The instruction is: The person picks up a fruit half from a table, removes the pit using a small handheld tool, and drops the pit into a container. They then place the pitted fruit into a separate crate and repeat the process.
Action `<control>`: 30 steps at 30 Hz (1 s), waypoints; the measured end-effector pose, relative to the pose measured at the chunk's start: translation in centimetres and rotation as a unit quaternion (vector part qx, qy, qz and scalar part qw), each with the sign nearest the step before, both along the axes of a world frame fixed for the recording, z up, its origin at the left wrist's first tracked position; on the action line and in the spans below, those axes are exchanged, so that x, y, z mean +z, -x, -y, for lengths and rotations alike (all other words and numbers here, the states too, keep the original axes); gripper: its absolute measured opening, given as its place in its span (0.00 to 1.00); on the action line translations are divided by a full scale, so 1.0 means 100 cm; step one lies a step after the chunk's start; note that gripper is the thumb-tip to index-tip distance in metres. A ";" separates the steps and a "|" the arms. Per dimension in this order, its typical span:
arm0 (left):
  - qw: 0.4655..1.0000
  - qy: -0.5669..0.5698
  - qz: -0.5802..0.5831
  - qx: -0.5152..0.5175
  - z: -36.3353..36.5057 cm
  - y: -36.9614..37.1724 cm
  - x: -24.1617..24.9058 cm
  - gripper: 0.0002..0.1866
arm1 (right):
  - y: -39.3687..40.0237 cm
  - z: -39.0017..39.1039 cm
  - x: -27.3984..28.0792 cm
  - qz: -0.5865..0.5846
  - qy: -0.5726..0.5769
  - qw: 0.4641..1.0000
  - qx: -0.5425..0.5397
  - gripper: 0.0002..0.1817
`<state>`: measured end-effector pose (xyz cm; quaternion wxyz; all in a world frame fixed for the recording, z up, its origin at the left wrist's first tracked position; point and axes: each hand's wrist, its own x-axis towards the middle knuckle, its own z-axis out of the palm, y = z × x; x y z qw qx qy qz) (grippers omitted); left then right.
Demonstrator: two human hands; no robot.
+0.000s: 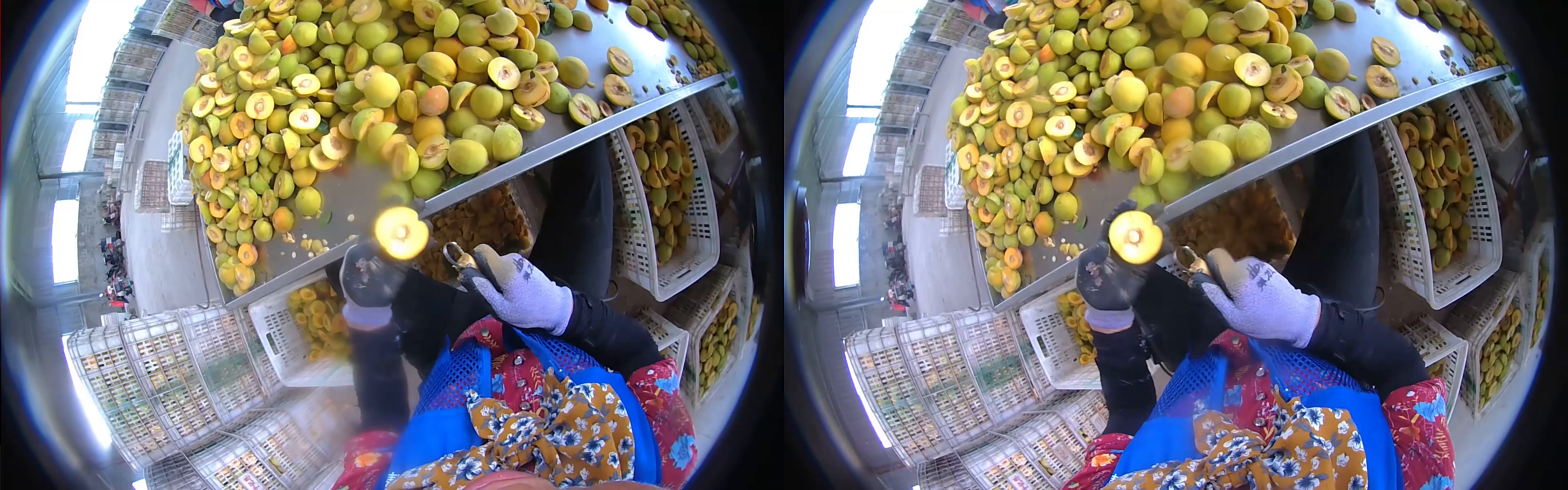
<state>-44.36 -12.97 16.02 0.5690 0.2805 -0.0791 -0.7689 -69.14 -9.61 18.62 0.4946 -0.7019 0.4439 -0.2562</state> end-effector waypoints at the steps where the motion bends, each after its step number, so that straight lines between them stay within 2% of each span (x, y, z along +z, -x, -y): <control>1: 1.000 0.017 0.022 -0.007 -0.007 0.014 0.001 0.27 | -0.002 0.000 0.001 -0.013 0.016 1.000 0.002 0.15; 4: 0.995 0.051 0.077 -0.034 -0.015 0.045 0.000 0.25 | -0.004 -0.002 0.002 -0.057 0.084 0.995 0.012 0.17; 5: 0.984 0.010 0.175 -0.005 -0.021 0.059 0.010 0.26 | -0.004 -0.003 0.005 -0.064 0.098 0.993 0.011 0.17; 8: 0.953 0.088 0.291 -0.004 -0.034 0.069 0.005 0.23 | -0.006 -0.006 0.002 -0.096 0.117 0.988 0.014 0.16; 9: 0.982 0.031 0.185 -0.006 -0.032 0.066 0.000 0.19 | -0.007 -0.007 0.000 -0.107 0.118 0.987 0.015 0.16; 12: 0.926 0.128 0.354 -0.014 -0.036 0.070 0.000 0.19 | -0.007 -0.007 -0.001 -0.102 0.108 0.989 0.016 0.16; 15: 0.911 0.122 0.392 -0.038 -0.040 0.071 0.005 0.21 | -0.007 -0.007 -0.003 -0.090 0.088 0.992 -0.007 0.16; 17: 0.858 0.162 0.473 -0.123 -0.038 0.060 0.014 0.23 | -0.005 -0.005 -0.009 -0.097 0.073 0.992 -0.026 0.16; 20: 0.906 0.121 0.378 -0.145 -0.042 0.055 0.010 0.22 | -0.003 -0.004 -0.021 -0.094 0.038 0.994 -0.047 0.16; 22: 0.981 0.004 0.168 -0.098 -0.041 0.055 0.000 0.21 | -0.002 -0.004 -0.027 -0.091 0.035 0.994 -0.049 0.15; 23: 0.988 -0.025 0.141 -0.055 -0.045 0.059 0.002 0.20 | -0.001 -0.004 -0.026 -0.087 0.046 0.994 -0.046 0.15; 26: 0.992 -0.025 0.127 0.001 -0.048 0.062 0.000 0.20 | 0.003 -0.009 -0.017 -0.090 0.068 0.993 -0.024 0.15; 29: 0.994 -0.103 0.032 -0.016 -0.043 0.056 -0.016 0.19 | 0.003 -0.015 -0.012 -0.108 0.071 0.992 0.008 0.16; 30: 0.987 -0.026 0.153 -0.030 -0.045 0.058 -0.016 0.19 | 0.003 -0.016 -0.013 -0.108 0.070 0.992 0.008 0.16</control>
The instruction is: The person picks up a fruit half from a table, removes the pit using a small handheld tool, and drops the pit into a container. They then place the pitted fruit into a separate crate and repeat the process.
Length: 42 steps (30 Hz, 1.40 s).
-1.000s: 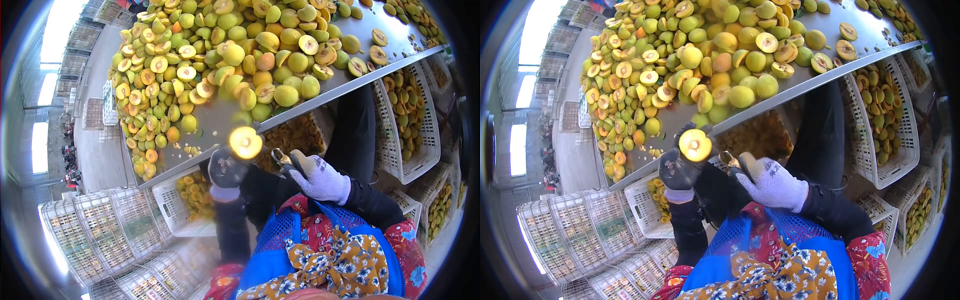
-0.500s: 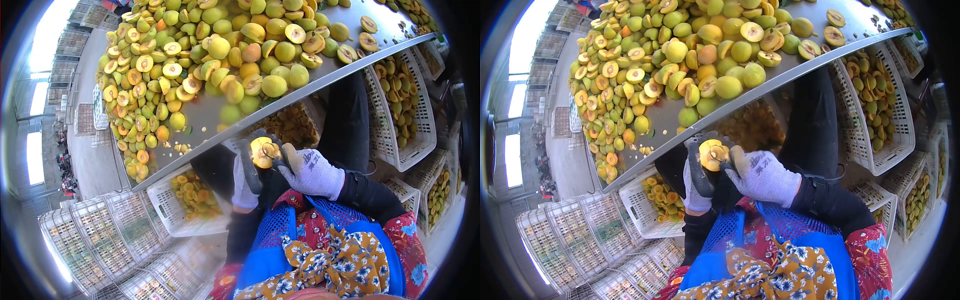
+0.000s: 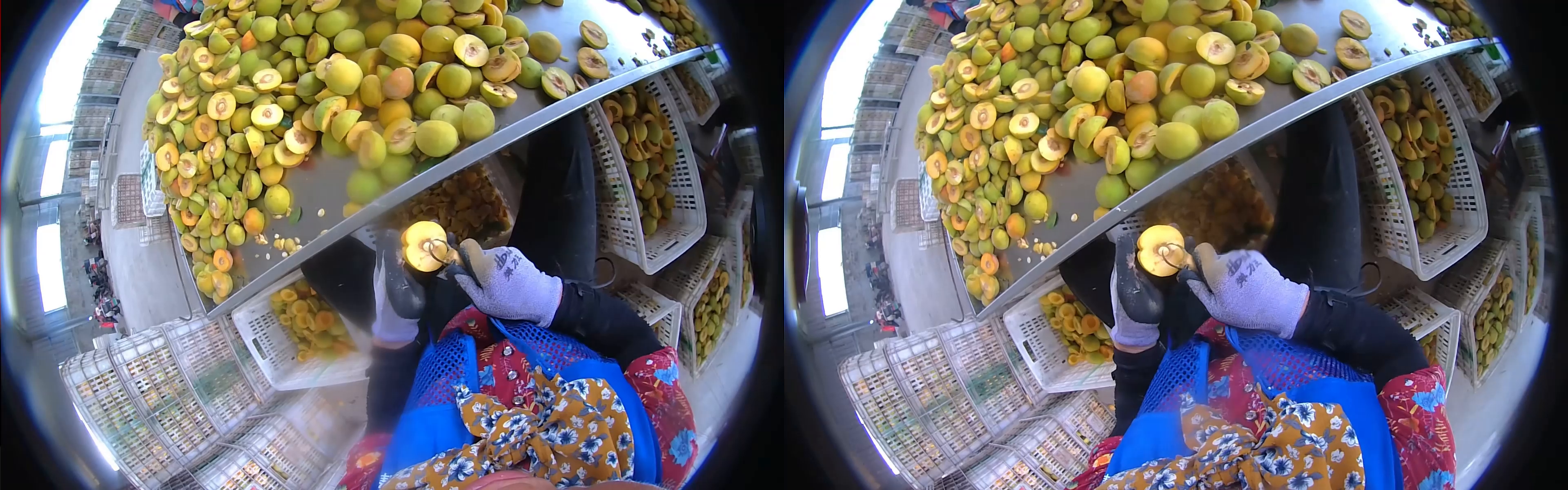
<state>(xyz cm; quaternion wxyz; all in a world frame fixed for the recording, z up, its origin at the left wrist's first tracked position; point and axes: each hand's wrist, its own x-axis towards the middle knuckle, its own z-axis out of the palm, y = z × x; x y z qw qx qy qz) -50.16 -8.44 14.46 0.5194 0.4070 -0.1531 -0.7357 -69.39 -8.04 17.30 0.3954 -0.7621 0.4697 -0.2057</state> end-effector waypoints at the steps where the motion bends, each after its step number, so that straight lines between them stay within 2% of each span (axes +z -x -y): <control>1: 0.990 0.077 0.117 -0.028 -0.004 0.004 0.001 0.19 | -0.001 -0.001 -0.001 0.000 -0.001 1.000 0.001 0.16; 2: 0.959 0.152 0.232 -0.056 -0.006 0.008 0.003 0.20 | -0.002 -0.001 -0.001 0.001 -0.003 1.000 0.001 0.17; 5: 0.997 0.028 0.045 0.060 -0.004 0.022 0.010 0.20 | -0.006 -0.002 -0.002 0.000 -0.024 1.000 0.001 0.18; 8: 0.998 0.037 -0.023 0.034 -0.002 0.022 0.005 0.20 | -0.010 -0.004 -0.005 0.011 -0.029 0.999 -0.023 0.18; 12: 0.981 0.091 0.169 0.024 -0.004 0.023 -0.006 0.18 | -0.014 -0.008 -0.007 0.034 -0.025 0.998 -0.039 0.19; 14: 0.969 0.124 0.210 0.032 -0.003 0.025 -0.003 0.18 | -0.016 -0.007 -0.007 0.036 -0.064 0.996 -0.052 0.18; 17: 0.971 0.124 0.188 0.081 -0.001 0.045 0.012 0.18 | -0.015 -0.009 -0.012 0.064 0.030 0.997 -0.015 0.18; 19: 0.957 0.163 0.220 0.094 0.000 0.052 0.006 0.20 | -0.011 -0.004 -0.013 0.203 -0.186 0.961 -0.021 0.19; 20: 0.949 0.182 0.235 0.101 0.000 0.054 0.004 0.20 | -0.008 0.000 -0.013 0.268 -0.290 0.918 -0.024 0.20; 21: 0.961 0.171 0.203 0.083 0.000 0.054 0.003 0.20 | -0.001 0.008 0.006 0.322 -0.543 0.773 -0.059 0.22; 22: 0.970 0.162 0.171 0.066 0.001 0.052 0.002 0.20 | 0.000 0.005 -0.021 0.388 -0.375 0.842 0.024 0.22; 23: 0.978 0.151 0.140 0.047 0.000 0.050 0.002 0.20 | 0.006 0.005 -0.021 0.501 -0.589 0.633 0.031 0.21; 24: 0.978 0.153 0.139 0.028 0.000 0.049 0.003 0.20 | 0.010 0.006 -0.021 0.563 -0.743 0.359 0.034 0.21; 27: 0.980 0.148 0.134 -0.015 0.004 0.050 0.005 0.22 | 0.011 0.003 -0.024 0.599 -0.775 0.198 0.030 0.21; 30: 0.992 0.106 0.064 0.016 0.004 0.057 0.003 0.22 | 0.008 -0.001 -0.026 0.627 -0.760 0.168 0.045 0.22; 32: 0.997 0.045 0.037 0.058 0.008 0.058 0.003 0.22 | 0.004 -0.006 -0.012 0.583 -0.698 0.414 -0.034 0.22; 33: 0.996 0.006 -0.029 0.084 0.009 0.050 -0.014 0.22 | 0.004 -0.006 -0.003 0.543 -0.648 0.529 -0.072 0.22; 34: 0.989 -0.033 -0.093 0.114 0.013 0.044 -0.022 0.22 | 0.009 -0.004 0.001 0.501 -0.572 0.649 -0.012 0.21; 35: 0.978 0.098 0.155 0.103 0.009 0.038 -0.024 0.21 | 0.009 -0.005 0.007 0.504 -0.553 0.663 -0.011 0.21; 36: 0.889 0.220 0.391 0.090 0.006 0.034 -0.019 0.20 | 0.011 -0.004 0.012 0.504 -0.534 0.679 -0.006 0.21; 37: 0.817 0.240 0.514 0.099 0.006 0.019 -0.015 0.19 | 0.014 0.002 0.016 0.497 -0.541 0.679 -0.018 0.21; 39: 0.830 0.153 0.487 0.225 -0.005 -0.025 -0.005 0.18 | 0.016 0.009 0.018 0.475 -0.573 0.664 -0.066 0.21; 40: 0.884 0.052 0.314 0.342 -0.007 -0.045 0.001 0.17 | 0.018 0.010 0.009 0.493 -0.580 0.645 -0.073 0.21; 41: 0.739 0.059 0.619 0.260 -0.015 -0.076 0.007 0.18 | 0.019 0.013 0.004 0.496 -0.589 0.633 -0.079 0.20; 42: 0.504 0.052 0.850 0.142 -0.020 -0.095 0.016 0.19 | 0.020 0.014 -0.001 0.499 -0.599 0.619 -0.088 0.20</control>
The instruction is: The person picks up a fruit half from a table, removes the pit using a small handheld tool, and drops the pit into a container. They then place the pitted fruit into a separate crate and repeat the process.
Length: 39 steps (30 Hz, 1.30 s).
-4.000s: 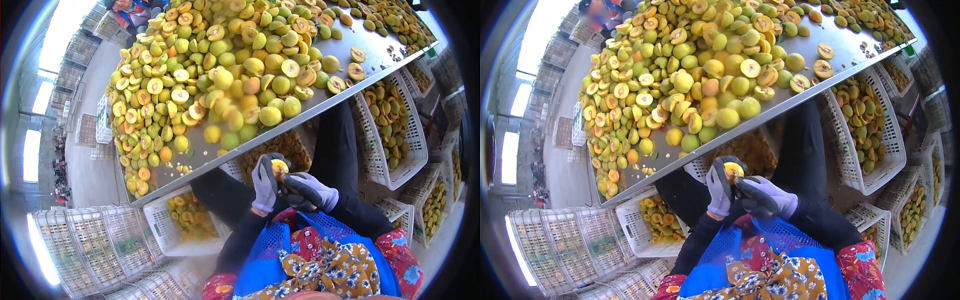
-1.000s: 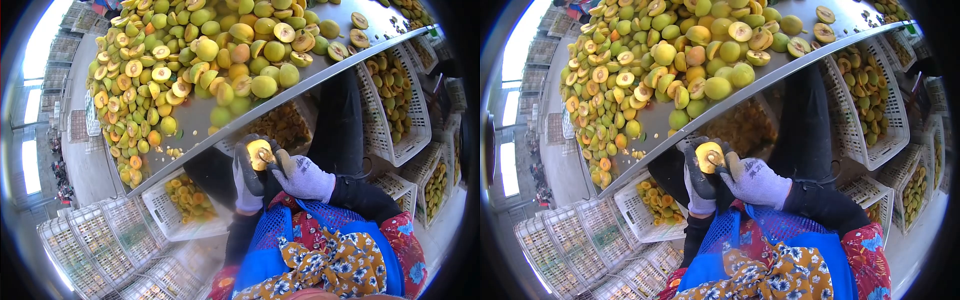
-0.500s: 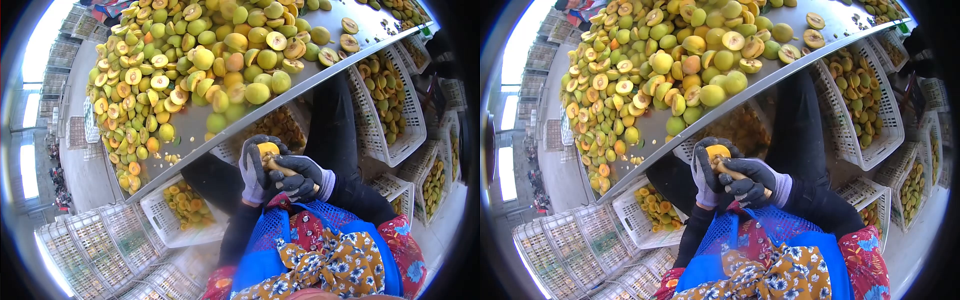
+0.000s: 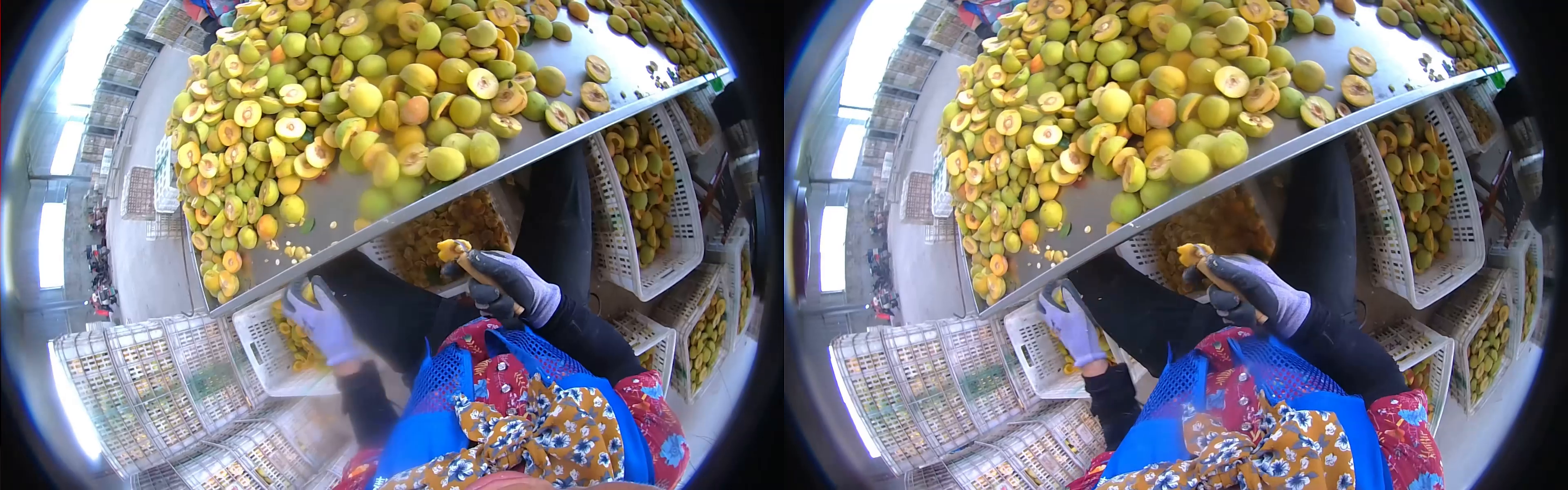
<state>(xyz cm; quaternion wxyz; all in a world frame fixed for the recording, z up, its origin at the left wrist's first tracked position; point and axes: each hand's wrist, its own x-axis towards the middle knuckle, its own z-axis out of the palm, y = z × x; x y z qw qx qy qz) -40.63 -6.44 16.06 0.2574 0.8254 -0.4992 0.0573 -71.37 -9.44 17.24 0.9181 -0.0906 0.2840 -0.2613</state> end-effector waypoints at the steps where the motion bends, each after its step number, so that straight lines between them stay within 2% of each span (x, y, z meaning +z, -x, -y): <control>1: 1.000 0.008 -0.003 0.003 0.001 -0.005 0.003 0.18 | -0.001 0.000 -0.010 0.024 -0.020 1.000 0.001 0.21; 3: 1.000 0.027 -0.011 0.005 0.025 0.002 0.023 0.17 | -0.004 0.000 -0.029 0.070 -0.057 0.996 0.000 0.22; 5: 0.996 -0.008 0.026 -0.084 0.060 0.021 0.024 0.18 | -0.006 0.002 -0.030 0.124 -0.073 0.990 0.005 0.22; 6: 0.984 -0.049 0.032 -0.166 0.083 0.032 0.028 0.21 | -0.006 0.003 -0.030 0.149 -0.080 0.985 0.006 0.22; 9: 0.952 -0.213 0.066 -0.209 0.137 0.048 -0.018 0.28 | 0.002 0.006 -0.034 0.104 -0.131 0.986 0.021 0.21; 12: 0.890 -0.331 -0.087 -0.301 0.170 0.026 -0.008 0.36 | 0.007 0.002 -0.036 0.032 -0.074 0.997 0.013 0.19; 13: 0.890 -0.303 -0.113 -0.322 0.169 0.024 -0.011 0.34 | 0.008 0.000 -0.035 0.050 -0.081 0.995 0.003 0.18; 16: 0.941 -0.161 -0.037 -0.294 0.151 0.019 -0.012 0.27 | 0.010 0.002 -0.038 0.132 -0.109 0.985 -0.012 0.16; 18: 0.915 -0.054 -0.282 -0.283 0.136 0.010 -0.012 0.20 | 0.013 0.003 -0.050 0.190 -0.136 0.972 -0.008 0.17; 20: 0.799 -0.059 -0.555 -0.223 0.110 0.008 0.003 0.18 | 0.013 0.003 -0.054 0.214 -0.148 0.965 -0.003 0.18; 21: 0.645 0.012 -0.725 -0.243 0.094 0.015 0.000 0.22 | 0.013 0.004 -0.047 0.195 -0.137 0.971 0.002 0.20; 22: 0.636 -0.005 -0.735 -0.236 0.080 0.017 -0.005 0.26 | 0.012 0.005 -0.041 0.175 -0.124 0.977 0.007 0.21; 24: 0.457 -0.064 -0.845 -0.271 0.062 0.032 -0.005 0.29 | 0.009 0.004 -0.034 0.158 -0.088 0.984 0.008 0.23; 26: 0.501 -0.074 -0.824 -0.256 0.051 0.071 0.013 0.29 | 0.008 0.002 -0.027 0.117 -0.031 0.993 0.016 0.25; 28: 0.630 -0.095 -0.711 -0.297 0.044 0.090 -0.006 0.27 | 0.010 0.001 -0.019 0.050 0.044 0.997 0.034 0.25; 29: 0.636 -0.115 -0.702 -0.298 0.041 0.098 -0.007 0.26 | 0.010 0.001 -0.007 0.000 0.083 0.996 0.044 0.24; 30: 0.643 -0.136 -0.693 -0.298 0.039 0.104 -0.007 0.25 | 0.005 -0.001 -0.014 -0.048 0.185 0.981 0.011 0.24; 31: 0.627 -0.144 -0.701 -0.308 0.036 0.107 -0.011 0.22 | -0.004 -0.004 -0.025 -0.096 0.284 0.954 -0.022 0.23; 34: 0.674 -0.129 -0.686 -0.243 0.030 0.122 -0.009 0.23 | -0.006 -0.004 -0.024 -0.145 0.344 0.928 0.012 0.23; 35: 0.693 -0.108 -0.648 -0.296 0.028 0.118 -0.020 0.22 | 0.004 -0.004 -0.013 -0.145 0.259 0.953 0.069 0.23; 37: 0.626 -0.089 -0.726 -0.271 0.029 0.111 -0.027 0.22 | 0.003 -0.009 -0.016 -0.181 0.223 0.957 0.042 0.21; 38: 0.590 -0.080 -0.761 -0.256 0.027 0.109 -0.028 0.22 | 0.003 -0.010 -0.019 -0.208 0.255 0.944 0.030 0.21; 39: 0.512 -0.043 -0.833 -0.205 0.023 0.113 -0.023 0.23 | 0.003 -0.011 -0.021 -0.235 0.286 0.929 0.018 0.21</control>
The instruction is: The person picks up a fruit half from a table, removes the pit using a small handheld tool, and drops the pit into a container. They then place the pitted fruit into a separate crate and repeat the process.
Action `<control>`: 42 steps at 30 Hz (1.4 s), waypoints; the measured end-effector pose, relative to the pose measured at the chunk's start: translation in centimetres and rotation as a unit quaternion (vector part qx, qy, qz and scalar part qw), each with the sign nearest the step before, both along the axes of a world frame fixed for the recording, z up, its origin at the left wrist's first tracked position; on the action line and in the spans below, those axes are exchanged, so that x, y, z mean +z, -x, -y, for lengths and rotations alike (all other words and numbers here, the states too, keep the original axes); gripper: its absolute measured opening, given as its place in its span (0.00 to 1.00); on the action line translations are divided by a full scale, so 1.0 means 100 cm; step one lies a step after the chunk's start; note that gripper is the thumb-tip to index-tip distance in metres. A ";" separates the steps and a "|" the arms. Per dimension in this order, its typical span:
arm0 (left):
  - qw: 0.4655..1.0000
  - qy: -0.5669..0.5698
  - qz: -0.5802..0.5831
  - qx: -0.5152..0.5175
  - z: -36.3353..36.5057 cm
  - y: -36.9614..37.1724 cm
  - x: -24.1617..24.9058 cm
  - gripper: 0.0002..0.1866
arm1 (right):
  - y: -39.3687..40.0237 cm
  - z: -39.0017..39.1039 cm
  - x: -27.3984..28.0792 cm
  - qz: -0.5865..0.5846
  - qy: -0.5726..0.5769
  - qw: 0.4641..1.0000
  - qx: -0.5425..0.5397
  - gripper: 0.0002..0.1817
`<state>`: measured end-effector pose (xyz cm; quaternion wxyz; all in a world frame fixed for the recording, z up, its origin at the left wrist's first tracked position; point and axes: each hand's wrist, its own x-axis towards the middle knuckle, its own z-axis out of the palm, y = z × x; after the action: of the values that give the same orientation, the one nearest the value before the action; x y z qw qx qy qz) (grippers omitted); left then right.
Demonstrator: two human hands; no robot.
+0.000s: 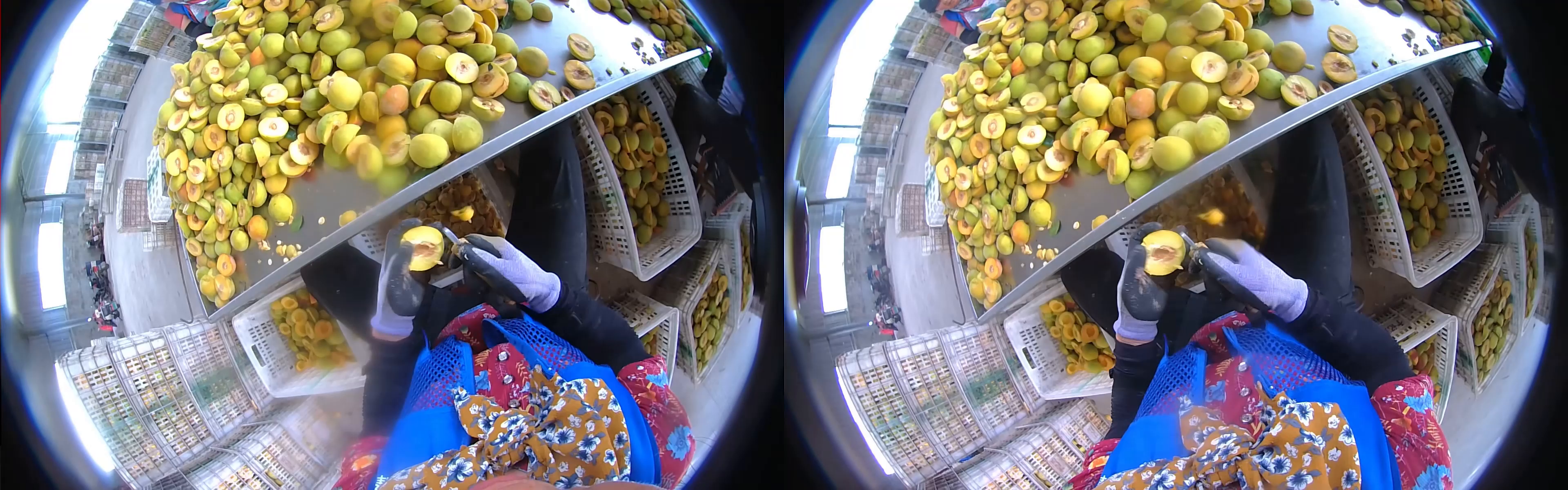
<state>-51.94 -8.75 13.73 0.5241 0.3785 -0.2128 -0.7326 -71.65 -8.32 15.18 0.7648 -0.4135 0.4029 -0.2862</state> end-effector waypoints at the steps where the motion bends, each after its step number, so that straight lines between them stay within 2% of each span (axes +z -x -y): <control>1: 1.000 -0.015 -0.008 0.010 0.000 0.001 0.004 0.23 | 0.000 0.000 -0.003 -0.024 0.038 0.999 -0.012 0.22; 2: 0.999 -0.030 -0.015 0.019 0.001 0.002 0.007 0.23 | 0.000 0.000 -0.009 -0.123 0.169 0.978 0.011 0.18; 3: 0.998 -0.046 -0.022 0.028 0.000 0.002 0.010 0.23 | -0.002 -0.003 -0.008 -0.173 0.218 0.960 0.019 0.16; 4: 0.998 -0.035 0.023 0.036 -0.002 0.007 0.013 0.24 | -0.005 -0.008 -0.004 -0.223 0.267 0.937 0.027 0.16; 5: 0.988 0.044 0.148 0.011 -0.004 0.006 0.008 0.25 | -0.007 -0.011 0.001 -0.271 0.315 0.909 0.036 0.15; 6: 0.955 0.122 0.269 -0.015 -0.007 0.004 0.001 0.26 | -0.010 -0.011 0.011 -0.303 0.312 0.899 0.054 0.16; 8: 0.870 0.231 0.434 -0.025 -0.011 0.003 -0.005 0.29 | -0.015 -0.011 0.016 -0.327 0.335 0.881 0.060 0.17; 11: 0.831 0.248 0.496 -0.048 -0.008 0.008 0.020 0.27 | -0.016 -0.015 0.013 -0.339 0.361 0.866 0.064 0.17; 14: 0.842 0.234 0.484 -0.037 -0.011 0.011 0.022 0.22 | -0.018 -0.015 0.014 -0.336 0.343 0.874 0.078 0.17; 16: 0.879 0.187 0.438 -0.005 -0.013 0.014 0.018 0.20 | -0.019 -0.015 0.014 -0.325 0.328 0.883 0.081 0.17; 19: 0.943 0.097 0.314 0.050 -0.015 0.022 0.013 0.21 | -0.023 -0.014 0.019 -0.305 0.312 0.896 0.076 0.16; 20: 0.960 0.064 0.262 0.069 -0.016 0.025 0.012 0.22 | -0.023 -0.012 0.015 -0.260 0.296 0.917 0.066 0.16; 22: 0.952 0.097 0.274 0.096 -0.017 0.030 0.003 0.21 | -0.022 -0.008 0.003 -0.169 0.263 0.949 0.046 0.17; 25: 0.952 0.087 0.280 0.089 -0.016 0.030 0.004 0.20 | -0.024 -0.011 -0.003 -0.160 0.270 0.949 0.023 0.18; 26: 0.954 0.074 0.280 0.079 -0.016 0.029 0.005 0.19 | -0.022 -0.011 0.000 -0.202 0.269 0.941 0.043 0.18; 29: 0.878 0.148 0.452 0.051 -0.014 0.019 -0.010 0.14 | -0.020 -0.010 0.013 -0.296 0.278 0.911 0.069 0.18; 31: 0.874 0.153 0.458 0.051 -0.014 0.024 0.005 0.19 | -0.022 -0.017 0.014 -0.324 0.301 0.896 0.047 0.19; 34: 0.887 0.142 0.435 0.062 -0.016 0.024 -0.003 0.22 | -0.023 -0.019 0.012 -0.339 0.307 0.888 0.058 0.19; 37: 0.871 0.155 0.462 0.063 -0.019 0.022 -0.007 0.15 | -0.021 -0.016 0.016 -0.340 0.319 0.881 0.082 0.19; 39: 0.896 0.130 0.417 0.076 -0.019 0.025 -0.001 0.13 | -0.021 -0.017 0.019 -0.335 0.301 0.889 0.082 0.18; 40: 0.927 0.093 0.351 0.092 -0.019 0.030 0.008 0.14 | -0.021 -0.017 0.020 -0.332 0.292 0.893 0.083 0.17; 41: 0.952 0.056 0.281 0.108 -0.019 0.034 0.012 0.15 | -0.021 -0.018 0.012 -0.279 0.303 0.909 0.065 0.17; 42: 0.952 0.064 0.280 0.105 -0.019 0.035 0.012 0.17 | -0.023 -0.015 0.004 -0.224 0.312 0.922 0.046 0.17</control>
<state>-55.47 -6.82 14.93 0.5405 0.5541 -0.3567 -0.5230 -69.39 -6.81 15.53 0.4991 -0.7027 0.4345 -0.2613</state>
